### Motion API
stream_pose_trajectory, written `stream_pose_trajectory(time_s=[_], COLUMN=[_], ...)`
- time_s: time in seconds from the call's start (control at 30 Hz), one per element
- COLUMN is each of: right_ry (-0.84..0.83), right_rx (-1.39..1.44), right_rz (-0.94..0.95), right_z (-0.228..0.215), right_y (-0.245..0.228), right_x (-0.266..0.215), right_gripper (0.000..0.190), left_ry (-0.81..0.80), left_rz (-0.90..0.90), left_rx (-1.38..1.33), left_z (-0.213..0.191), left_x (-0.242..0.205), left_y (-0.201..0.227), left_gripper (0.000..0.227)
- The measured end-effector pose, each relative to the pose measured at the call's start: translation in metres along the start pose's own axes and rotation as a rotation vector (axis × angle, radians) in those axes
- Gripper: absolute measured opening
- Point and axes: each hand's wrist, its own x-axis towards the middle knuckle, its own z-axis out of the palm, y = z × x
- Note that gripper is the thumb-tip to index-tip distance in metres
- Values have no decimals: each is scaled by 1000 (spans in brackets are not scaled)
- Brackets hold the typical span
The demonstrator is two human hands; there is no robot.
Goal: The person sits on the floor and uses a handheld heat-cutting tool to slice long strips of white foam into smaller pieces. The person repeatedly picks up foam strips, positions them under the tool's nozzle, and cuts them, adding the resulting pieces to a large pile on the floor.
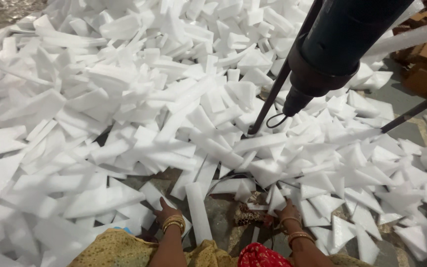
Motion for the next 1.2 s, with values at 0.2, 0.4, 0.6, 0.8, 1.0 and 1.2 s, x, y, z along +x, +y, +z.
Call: stream_pose_trajectory(time_s=[0.2,0.4,0.6,0.8,1.0,1.2], right_ry=[-22,-29,-32,-244,-332,-402], right_rx=[-121,-69,60,839,1167,1151], right_rz=[23,-43,-178,-128,-397,-696], right_z=[6,10,8,-18,-76,-151], right_y=[-2,-17,-33,-46,-68,-96], right_x=[-4,-7,0,3,-16,-100], right_gripper=[84,62,49,41,47,62], left_ry=[-122,-145,-423,-483,-664,-855], left_rz=[10,419,548,814,787,879], left_rx=[-148,-353,-102,-437,-796,-1226], left_z=[12,27,25,21,-4,-35], left_x=[-9,-36,-95,-122,-130,-187], left_y=[10,29,79,108,123,117], left_gripper=[93,102,116,117,88,60])
